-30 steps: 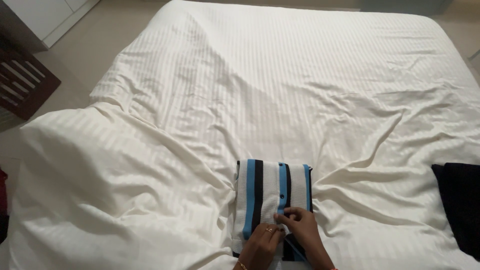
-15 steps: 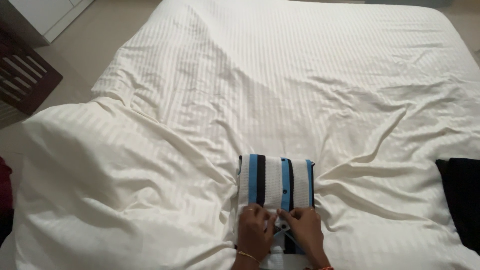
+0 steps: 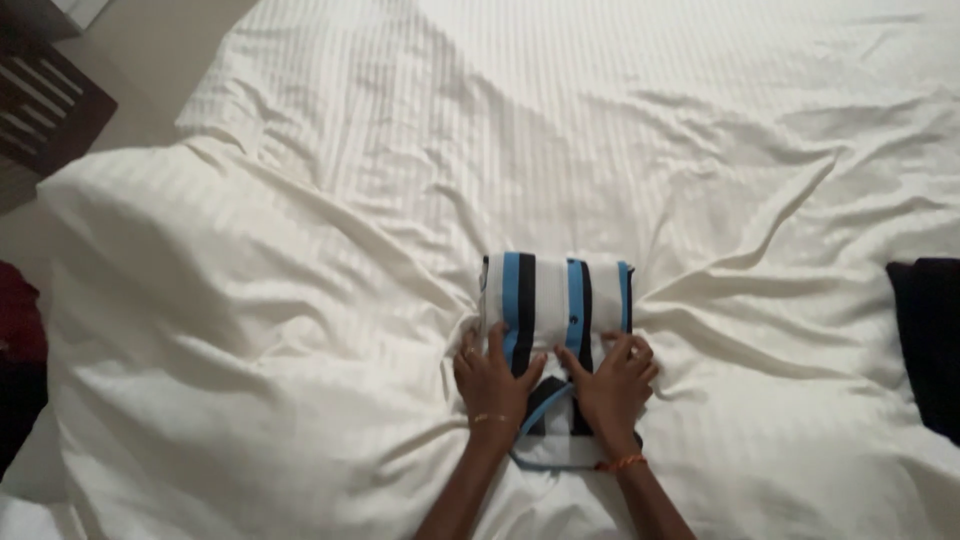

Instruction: Carefully fold a striped shirt on a white bed.

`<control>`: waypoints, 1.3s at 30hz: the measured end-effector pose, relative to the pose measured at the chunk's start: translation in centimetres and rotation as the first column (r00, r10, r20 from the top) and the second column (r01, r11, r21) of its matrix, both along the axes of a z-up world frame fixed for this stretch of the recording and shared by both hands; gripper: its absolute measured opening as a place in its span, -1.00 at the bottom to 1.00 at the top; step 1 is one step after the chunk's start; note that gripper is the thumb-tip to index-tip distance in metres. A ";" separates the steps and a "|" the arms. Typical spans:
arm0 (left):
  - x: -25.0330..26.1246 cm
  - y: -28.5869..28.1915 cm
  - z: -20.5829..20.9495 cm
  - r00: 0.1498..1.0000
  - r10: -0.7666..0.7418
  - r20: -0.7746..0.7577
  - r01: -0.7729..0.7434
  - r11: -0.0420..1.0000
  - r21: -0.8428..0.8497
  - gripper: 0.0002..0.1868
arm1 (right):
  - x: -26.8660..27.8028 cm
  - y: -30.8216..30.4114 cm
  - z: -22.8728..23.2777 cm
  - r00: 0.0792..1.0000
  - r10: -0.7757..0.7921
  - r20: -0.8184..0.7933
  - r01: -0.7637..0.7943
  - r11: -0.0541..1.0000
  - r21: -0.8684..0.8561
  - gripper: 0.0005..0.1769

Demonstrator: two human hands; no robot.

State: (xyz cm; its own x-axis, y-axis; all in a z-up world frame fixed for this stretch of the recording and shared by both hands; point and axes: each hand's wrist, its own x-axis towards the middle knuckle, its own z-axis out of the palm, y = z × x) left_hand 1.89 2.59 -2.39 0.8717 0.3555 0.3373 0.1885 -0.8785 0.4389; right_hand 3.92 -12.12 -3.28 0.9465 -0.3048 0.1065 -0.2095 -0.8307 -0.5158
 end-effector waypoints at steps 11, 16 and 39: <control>-0.1 0.7 1.7 0.956 -0.073 -0.285 -0.039 0.930 -0.367 0.12 | -0.4 0.0 0.9 0.999 -0.002 -0.045 0.008 0.992 0.125 0.09; 2.8 2.7 -0.5 0.970 -0.083 -0.227 -0.058 0.831 -0.553 0.25 | 2.6 -2.0 2.6 0.980 0.060 -0.189 0.011 0.935 0.354 0.37; 9.0 -1.3 1.5 0.999 -0.046 0.009 0.044 0.992 0.118 -0.14 | 8.6 -1.4 4.9 0.992 0.078 -0.099 -0.072 0.995 0.062 0.36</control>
